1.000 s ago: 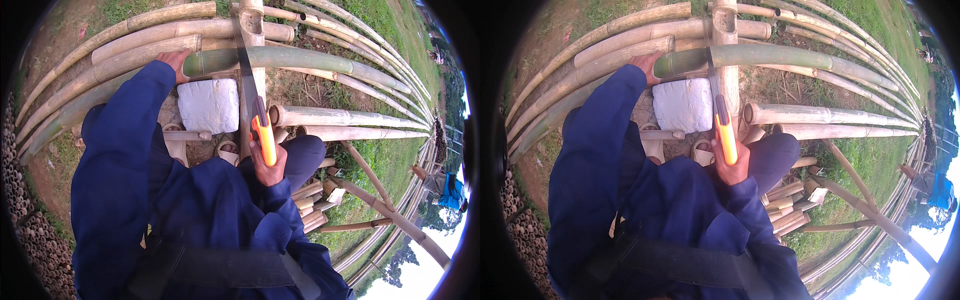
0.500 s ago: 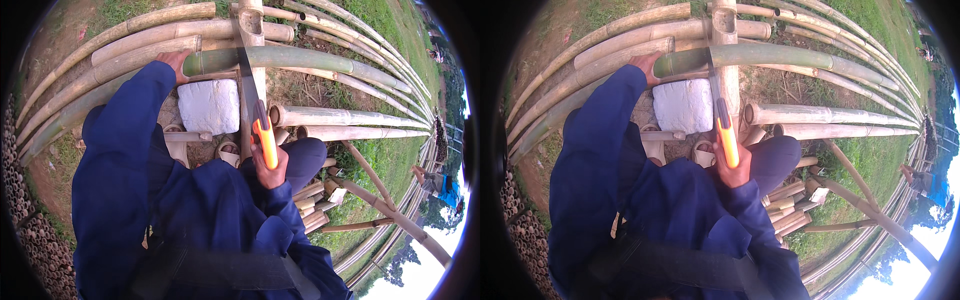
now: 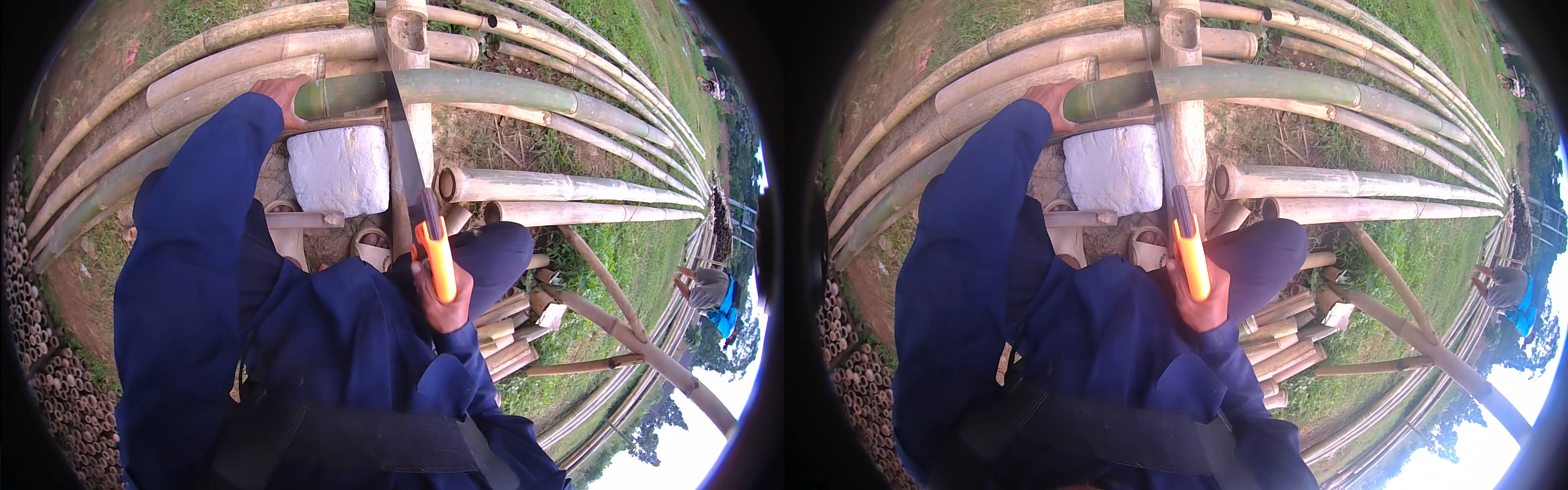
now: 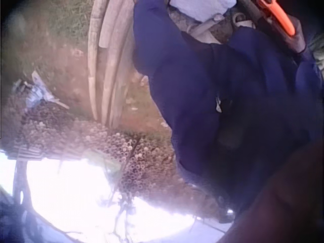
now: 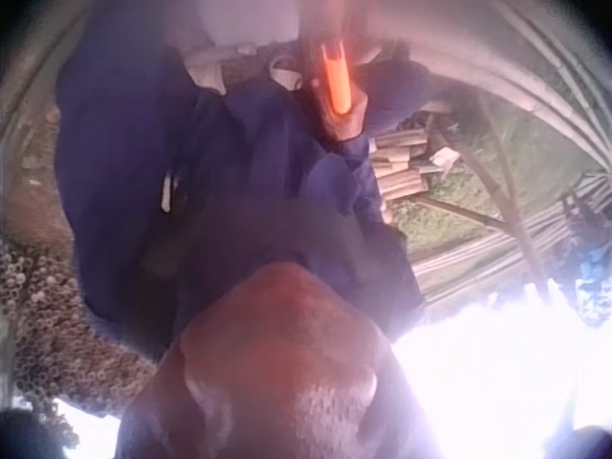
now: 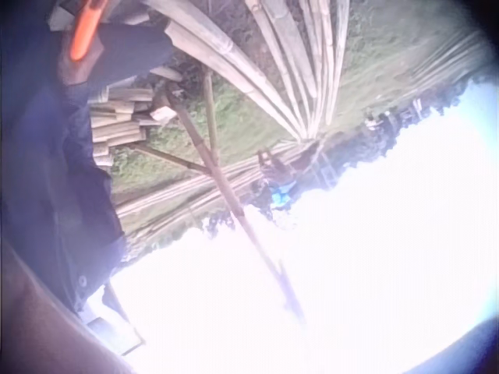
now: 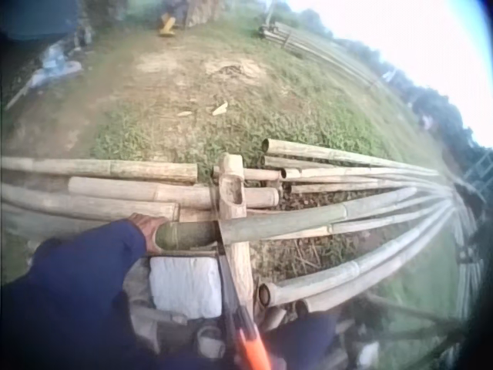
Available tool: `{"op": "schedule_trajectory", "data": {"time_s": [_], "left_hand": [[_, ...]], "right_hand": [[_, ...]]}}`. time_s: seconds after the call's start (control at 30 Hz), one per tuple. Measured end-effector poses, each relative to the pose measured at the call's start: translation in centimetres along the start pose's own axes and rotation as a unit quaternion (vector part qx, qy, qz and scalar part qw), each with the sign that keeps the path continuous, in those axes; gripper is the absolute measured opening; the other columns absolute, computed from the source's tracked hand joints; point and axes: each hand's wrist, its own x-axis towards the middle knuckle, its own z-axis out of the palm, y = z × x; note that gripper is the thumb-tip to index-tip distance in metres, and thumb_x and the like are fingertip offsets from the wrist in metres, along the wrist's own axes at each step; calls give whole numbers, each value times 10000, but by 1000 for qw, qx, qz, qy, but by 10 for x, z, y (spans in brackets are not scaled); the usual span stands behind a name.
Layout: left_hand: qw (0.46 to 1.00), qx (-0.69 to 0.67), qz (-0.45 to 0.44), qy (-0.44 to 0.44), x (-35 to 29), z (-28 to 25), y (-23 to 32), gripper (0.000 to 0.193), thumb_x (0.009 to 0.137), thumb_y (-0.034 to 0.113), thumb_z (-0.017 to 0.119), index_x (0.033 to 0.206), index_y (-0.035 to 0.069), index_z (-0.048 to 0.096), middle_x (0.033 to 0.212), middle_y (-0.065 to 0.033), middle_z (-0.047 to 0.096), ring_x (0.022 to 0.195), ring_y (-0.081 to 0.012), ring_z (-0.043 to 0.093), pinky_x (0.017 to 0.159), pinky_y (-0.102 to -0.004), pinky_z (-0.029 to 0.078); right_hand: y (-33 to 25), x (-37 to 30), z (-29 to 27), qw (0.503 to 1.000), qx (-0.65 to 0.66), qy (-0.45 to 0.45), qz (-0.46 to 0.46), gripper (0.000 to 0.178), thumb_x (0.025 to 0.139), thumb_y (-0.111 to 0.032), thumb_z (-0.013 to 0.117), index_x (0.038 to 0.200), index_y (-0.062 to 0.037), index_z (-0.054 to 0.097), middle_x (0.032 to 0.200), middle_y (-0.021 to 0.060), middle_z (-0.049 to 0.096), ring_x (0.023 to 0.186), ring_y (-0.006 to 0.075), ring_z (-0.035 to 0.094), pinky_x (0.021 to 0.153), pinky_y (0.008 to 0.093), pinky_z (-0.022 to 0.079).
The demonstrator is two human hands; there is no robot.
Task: The person uses a hand saw to cut bamboo poles into shorter sections. They position each pole on a makeshift support, saw through it, then move the cut piece aside and repeat the process with additional poles.
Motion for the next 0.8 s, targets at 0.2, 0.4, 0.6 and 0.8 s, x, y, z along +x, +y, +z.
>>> {"op": "schedule_trajectory", "data": {"time_s": [0.2, 0.4, 0.6, 0.8], "left_hand": [[1000, 11, -9, 7, 12, 8, 9, 825, 632, 436, 864, 1350, 173, 558, 1093, -196, 730, 1038, -398, 699, 933, -503, 529], [1000, -22, 4, -8, -2, 7, 6, 803, 599, 371, 864, 1315, 143, 580, 1070, -228, 724, 1028, -446, 680, 901, -521, 535], [999, -40, -3, -14, 19, -1, 0, 747, 595, 360, 867, 1253, 120, 604, 1038, -236, 718, 1014, -457, 674, 879, -522, 529], [997, -70, 35, 3, 21, -3, -4, 692, 601, 348, 865, 1197, 102, 613, 1039, -235, 717, 1015, -447, 674, 879, -517, 527]], "right_hand": [[3, 3, -4, 1000, 5, 15, 4, 243, 920, -47, 738, 1136, 57, 699, 923, 79, 722, 855, 106, 651, 818, 293, 534], [-13, 72, 27, 999, 49, -16, -2, 140, 947, -63, 735, 987, 52, 664, 770, 22, 619, 691, 76, 529, 638, 276, 476], [2, -38, -4, 998, 19, 65, -3, 285, 924, -40, 729, 1190, 56, 692, 940, 103, 740, 883, 136, 685, 861, 293, 529], [12, 107, 43, 994, 52, 32, -94, 189, 930, -104, 743, 975, 55, 651, 763, 41, 616, 683, 103, 511, 635, 293, 463]]}}
